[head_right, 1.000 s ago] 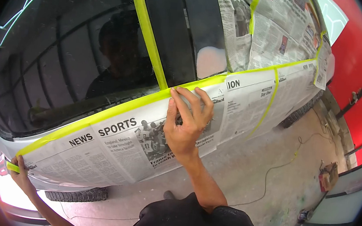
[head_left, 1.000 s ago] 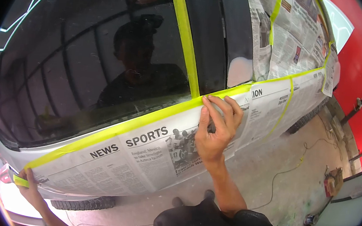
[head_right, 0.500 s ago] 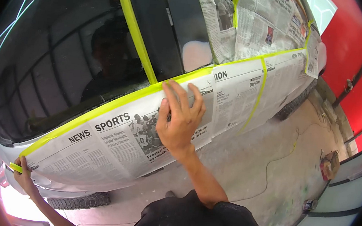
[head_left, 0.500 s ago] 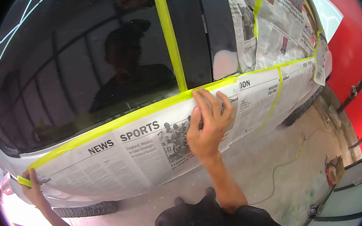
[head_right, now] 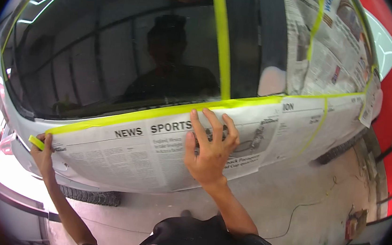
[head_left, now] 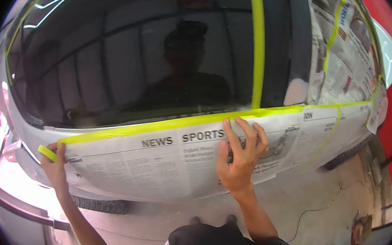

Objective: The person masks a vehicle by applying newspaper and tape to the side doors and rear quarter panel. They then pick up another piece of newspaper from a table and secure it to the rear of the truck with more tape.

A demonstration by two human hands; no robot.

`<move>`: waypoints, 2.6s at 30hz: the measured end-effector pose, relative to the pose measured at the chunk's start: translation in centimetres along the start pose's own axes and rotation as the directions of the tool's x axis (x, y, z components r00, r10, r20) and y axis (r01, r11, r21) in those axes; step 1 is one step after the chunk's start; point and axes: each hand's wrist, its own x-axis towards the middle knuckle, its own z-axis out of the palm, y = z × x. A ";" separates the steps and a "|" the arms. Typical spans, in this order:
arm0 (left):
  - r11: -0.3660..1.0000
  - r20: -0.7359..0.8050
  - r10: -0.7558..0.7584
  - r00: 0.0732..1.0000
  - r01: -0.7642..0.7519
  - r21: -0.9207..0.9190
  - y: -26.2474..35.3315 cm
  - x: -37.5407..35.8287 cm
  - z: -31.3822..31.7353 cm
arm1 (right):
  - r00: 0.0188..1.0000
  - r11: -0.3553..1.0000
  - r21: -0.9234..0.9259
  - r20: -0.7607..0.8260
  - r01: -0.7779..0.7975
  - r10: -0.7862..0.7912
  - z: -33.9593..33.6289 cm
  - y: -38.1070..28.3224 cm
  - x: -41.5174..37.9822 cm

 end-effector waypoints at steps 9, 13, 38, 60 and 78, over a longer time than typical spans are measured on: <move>0.995 0.003 -0.057 0.998 0.057 -0.076 -0.1 -2.1 0.6 | 0.998 0.999 -0.043 0.049 0.032 -0.030 0.9 -0.8 -0.9; 0.993 -0.013 -0.069 0.998 0.067 -0.100 0.0 -1.9 1.2 | 0.998 0.996 -0.078 0.056 0.044 -0.040 1.5 -0.8 -1.1; 0.993 -0.107 -0.058 0.993 0.068 0.099 2.6 0.2 3.0 | 0.992 0.984 -0.145 0.082 0.107 -0.096 2.3 -1.4 -1.1; 0.999 -0.077 -0.044 0.996 0.045 0.010 3.2 0.9 2.8 | 0.981 0.974 -0.160 0.136 0.162 -0.141 3.2 -2.6 -1.9; 0.980 -0.046 0.045 0.998 -0.035 0.197 3.6 1.8 2.6 | 0.979 0.960 -0.203 0.102 0.192 -0.174 3.6 -2.5 -2.0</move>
